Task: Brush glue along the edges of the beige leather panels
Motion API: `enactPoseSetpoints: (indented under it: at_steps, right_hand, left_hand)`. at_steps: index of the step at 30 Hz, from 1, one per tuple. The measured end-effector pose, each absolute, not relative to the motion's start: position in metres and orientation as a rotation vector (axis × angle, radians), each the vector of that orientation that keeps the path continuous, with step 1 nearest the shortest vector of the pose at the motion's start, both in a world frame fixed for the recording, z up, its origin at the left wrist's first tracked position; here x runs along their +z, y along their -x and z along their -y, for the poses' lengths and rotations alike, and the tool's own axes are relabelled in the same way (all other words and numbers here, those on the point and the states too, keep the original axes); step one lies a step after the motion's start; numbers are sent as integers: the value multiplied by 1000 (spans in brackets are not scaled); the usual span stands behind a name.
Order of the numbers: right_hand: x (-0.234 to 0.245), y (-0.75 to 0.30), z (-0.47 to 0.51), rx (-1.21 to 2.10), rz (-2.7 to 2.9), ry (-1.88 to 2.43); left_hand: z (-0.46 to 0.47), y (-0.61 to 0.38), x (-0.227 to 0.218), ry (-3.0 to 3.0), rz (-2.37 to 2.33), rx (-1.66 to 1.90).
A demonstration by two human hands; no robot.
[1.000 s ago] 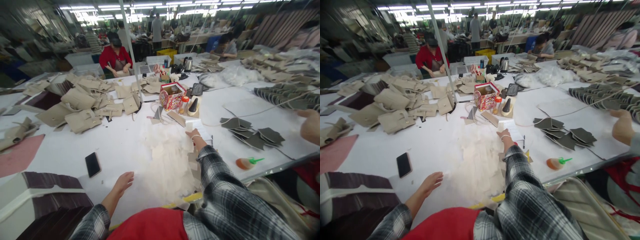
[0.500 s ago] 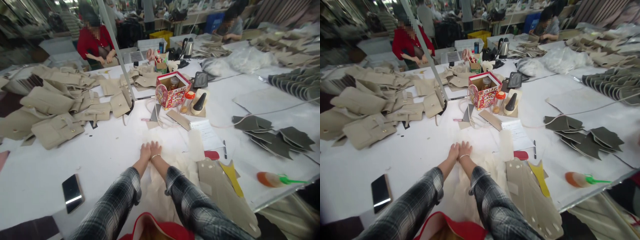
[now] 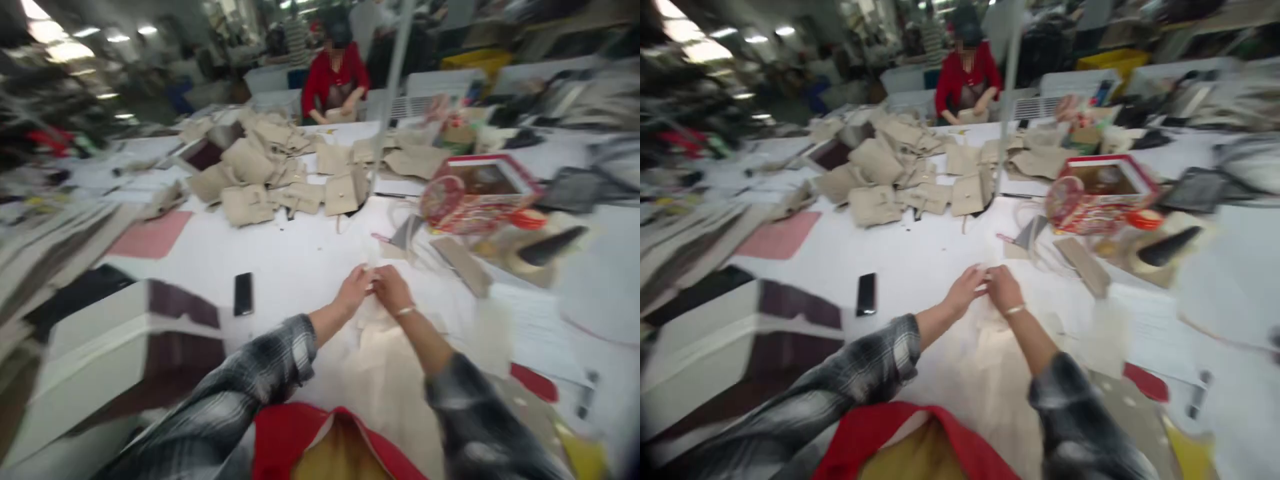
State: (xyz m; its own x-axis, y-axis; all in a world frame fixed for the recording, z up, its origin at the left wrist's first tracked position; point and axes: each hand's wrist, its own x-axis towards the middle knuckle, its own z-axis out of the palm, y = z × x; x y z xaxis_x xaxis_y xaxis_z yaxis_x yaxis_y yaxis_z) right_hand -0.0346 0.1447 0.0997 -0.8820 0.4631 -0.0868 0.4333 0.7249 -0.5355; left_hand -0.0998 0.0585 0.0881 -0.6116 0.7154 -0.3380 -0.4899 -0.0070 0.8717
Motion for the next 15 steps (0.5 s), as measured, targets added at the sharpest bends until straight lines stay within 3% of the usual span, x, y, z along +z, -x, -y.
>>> enactPoseSetpoints:
  at_steps: [2, 5, 11, 15]
  right_hand:
    - [112, 11, -147, 718, 2788, 626]
    - [92, -30, -144, 555, 2720, 516]
    - [5, -94, -107, 543, 3219, 703]
    - [9, -84, -86, 180, 3304, 1033]
  left_hand:
    - [-40, 85, 115, -381, -1302, 1826]
    - [2, 61, 123, -556, -1238, 1792]
    - [161, 45, 55, -245, -1663, 1522]
    - [307, 54, 27, 123, -1892, 1468]
